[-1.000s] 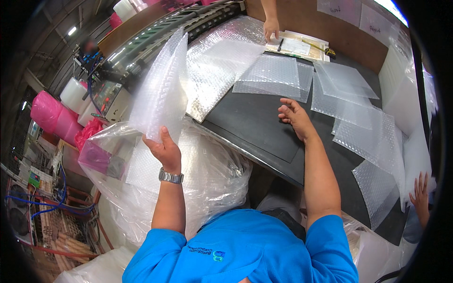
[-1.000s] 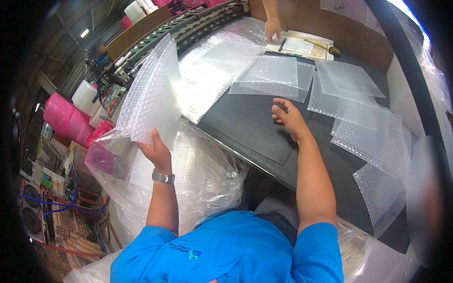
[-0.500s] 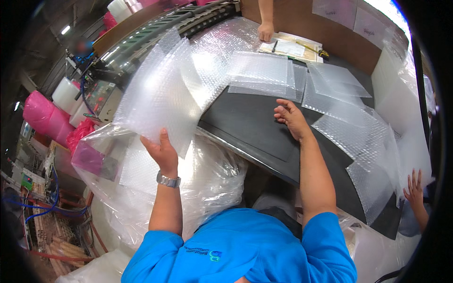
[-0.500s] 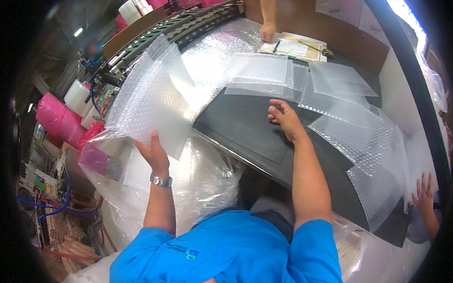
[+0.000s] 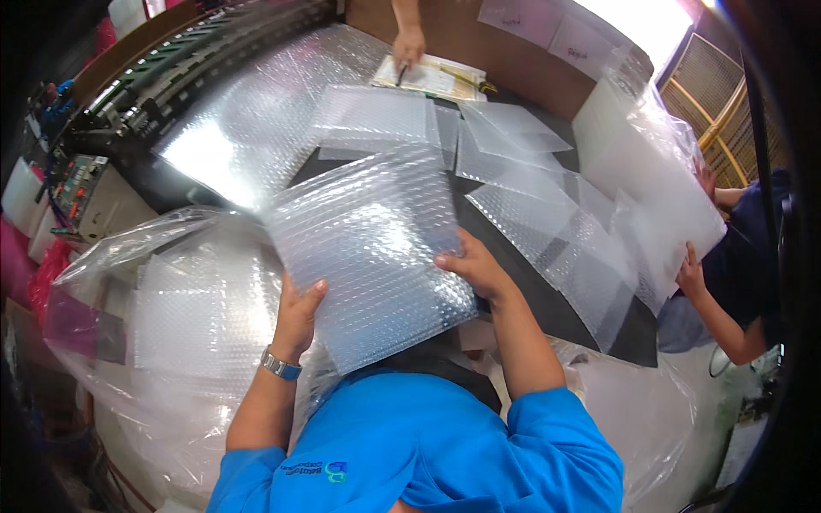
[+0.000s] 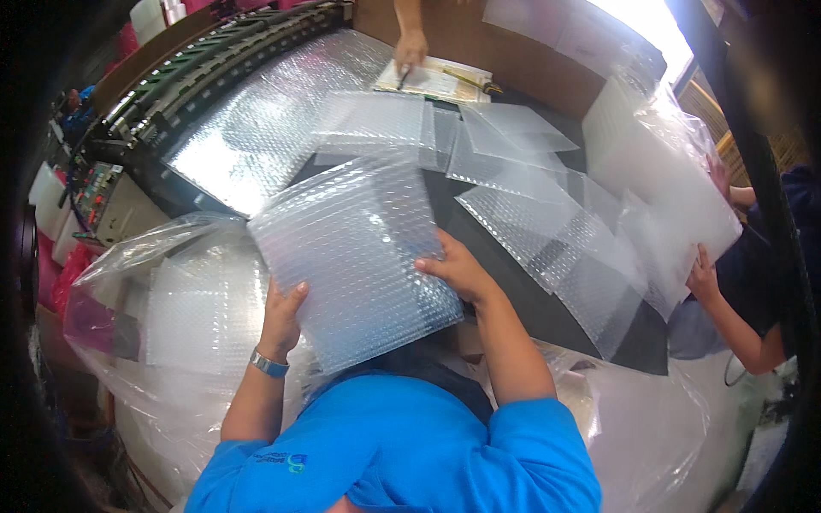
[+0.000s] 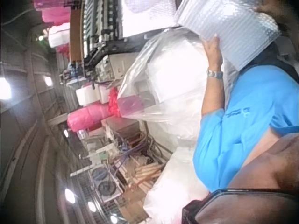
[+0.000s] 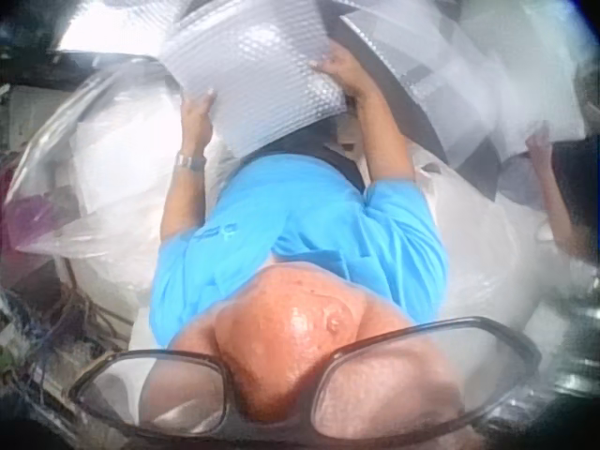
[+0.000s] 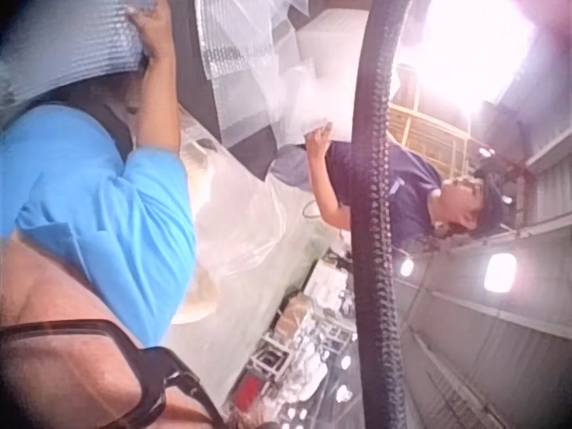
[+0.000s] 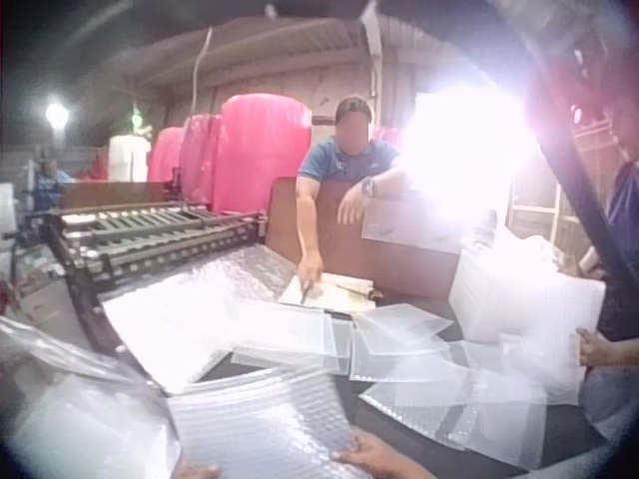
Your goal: The person stacks sheets of bubble wrap on a table, separating them from a larger pile and arranging them into neat stacks. They also place some of the bubble wrap into a large plastic bag on the floor.
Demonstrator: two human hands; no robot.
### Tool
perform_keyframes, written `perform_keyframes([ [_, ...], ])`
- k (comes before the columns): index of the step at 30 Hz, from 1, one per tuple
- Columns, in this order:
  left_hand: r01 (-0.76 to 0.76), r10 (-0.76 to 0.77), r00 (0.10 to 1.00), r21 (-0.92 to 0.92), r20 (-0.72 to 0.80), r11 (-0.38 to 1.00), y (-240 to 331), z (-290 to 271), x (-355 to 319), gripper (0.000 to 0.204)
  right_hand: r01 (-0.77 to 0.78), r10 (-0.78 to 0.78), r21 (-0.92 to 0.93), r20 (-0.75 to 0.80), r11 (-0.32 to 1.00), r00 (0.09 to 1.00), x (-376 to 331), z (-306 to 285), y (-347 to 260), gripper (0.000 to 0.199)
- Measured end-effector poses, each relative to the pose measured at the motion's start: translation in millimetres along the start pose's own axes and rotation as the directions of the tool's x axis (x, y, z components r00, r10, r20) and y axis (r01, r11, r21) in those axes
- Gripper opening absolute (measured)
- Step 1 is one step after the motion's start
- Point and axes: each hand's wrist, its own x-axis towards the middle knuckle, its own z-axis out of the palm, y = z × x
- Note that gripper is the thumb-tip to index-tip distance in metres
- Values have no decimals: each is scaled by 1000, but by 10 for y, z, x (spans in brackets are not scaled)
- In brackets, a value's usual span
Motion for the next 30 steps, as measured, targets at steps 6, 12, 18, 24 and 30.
perform_keyframes([
  [6,-167,104,916,134,386,977,-355,211,387,62,6,14,43,-434,999,901,-1584,-679,-225,46],
  [12,-493,302,858,828,414,267,-487,234,516,43,-239,285,170,-734,956,616,-3595,-1598,71,31],
  [18,-510,340,840,829,422,229,-650,218,508,37,-861,484,73,-850,503,210,-6885,-1138,2127,33],
  [24,-480,338,853,853,399,204,-601,265,454,36,-879,876,360,-248,-312,-413,-4827,-611,1456,35],
  [30,-491,324,852,843,411,220,-625,218,479,37,-987,940,-59,-302,147,158,-3495,-1093,569,37],
])
